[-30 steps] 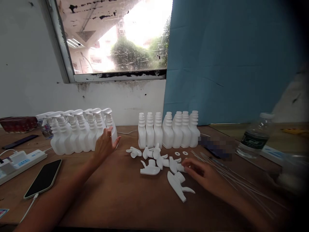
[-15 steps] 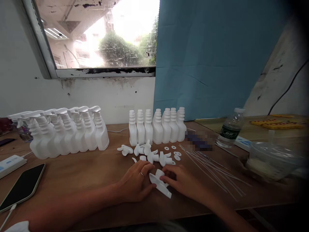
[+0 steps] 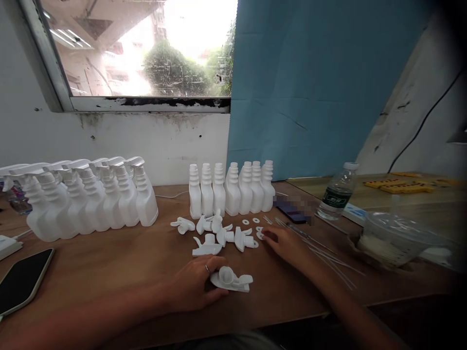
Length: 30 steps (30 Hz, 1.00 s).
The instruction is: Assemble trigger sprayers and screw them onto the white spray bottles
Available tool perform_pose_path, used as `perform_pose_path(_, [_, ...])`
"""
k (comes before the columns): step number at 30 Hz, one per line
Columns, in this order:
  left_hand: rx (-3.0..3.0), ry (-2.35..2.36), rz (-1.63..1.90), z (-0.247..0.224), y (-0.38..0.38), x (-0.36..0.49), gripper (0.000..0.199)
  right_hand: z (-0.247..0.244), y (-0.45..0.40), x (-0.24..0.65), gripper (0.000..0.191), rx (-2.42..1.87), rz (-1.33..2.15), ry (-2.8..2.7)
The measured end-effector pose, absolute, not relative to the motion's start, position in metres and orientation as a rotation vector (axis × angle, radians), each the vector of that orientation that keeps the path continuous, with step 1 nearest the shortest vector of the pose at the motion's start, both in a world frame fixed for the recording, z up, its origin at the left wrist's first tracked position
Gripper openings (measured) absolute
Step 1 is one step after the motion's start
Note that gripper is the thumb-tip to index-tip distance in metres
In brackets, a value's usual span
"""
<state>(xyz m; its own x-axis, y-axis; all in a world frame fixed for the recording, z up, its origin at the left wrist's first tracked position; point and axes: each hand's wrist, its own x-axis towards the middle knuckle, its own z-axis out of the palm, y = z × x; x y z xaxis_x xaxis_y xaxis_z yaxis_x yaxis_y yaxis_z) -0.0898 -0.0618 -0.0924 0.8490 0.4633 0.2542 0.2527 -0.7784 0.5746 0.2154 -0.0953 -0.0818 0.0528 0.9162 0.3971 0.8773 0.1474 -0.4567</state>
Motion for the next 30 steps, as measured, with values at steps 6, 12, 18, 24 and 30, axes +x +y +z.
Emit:
perform_pose_path(6, [2.351,0.579,0.459,-0.086,-0.065,-0.092,0.044,-0.09,-0.097,0.204,0.021,-1.605,0.22,-1.981])
perform_pose_path(12, [2.335,0.545,0.46,-0.083,-0.064,-0.094,0.039,-0.089,-0.099,0.193,0.032,-1.611,0.281,-1.908])
perform_pose_path(18, [2.211,0.569,0.475,-0.085,-0.064,-0.089,0.036,-0.08,-0.103,0.195,0.026,-1.585,0.352,-1.75])
perform_pose_path(24, [2.137,0.593,0.545,-0.095,-0.061,-0.084,0.039,-0.063,-0.13,0.134,0.012,-1.19,0.555,-1.737])
perform_pose_path(30, [2.168,0.572,0.553,-0.098,-0.059,-0.085,0.042,-0.063,-0.138,0.119,0.022,-0.852,0.258,-2.22])
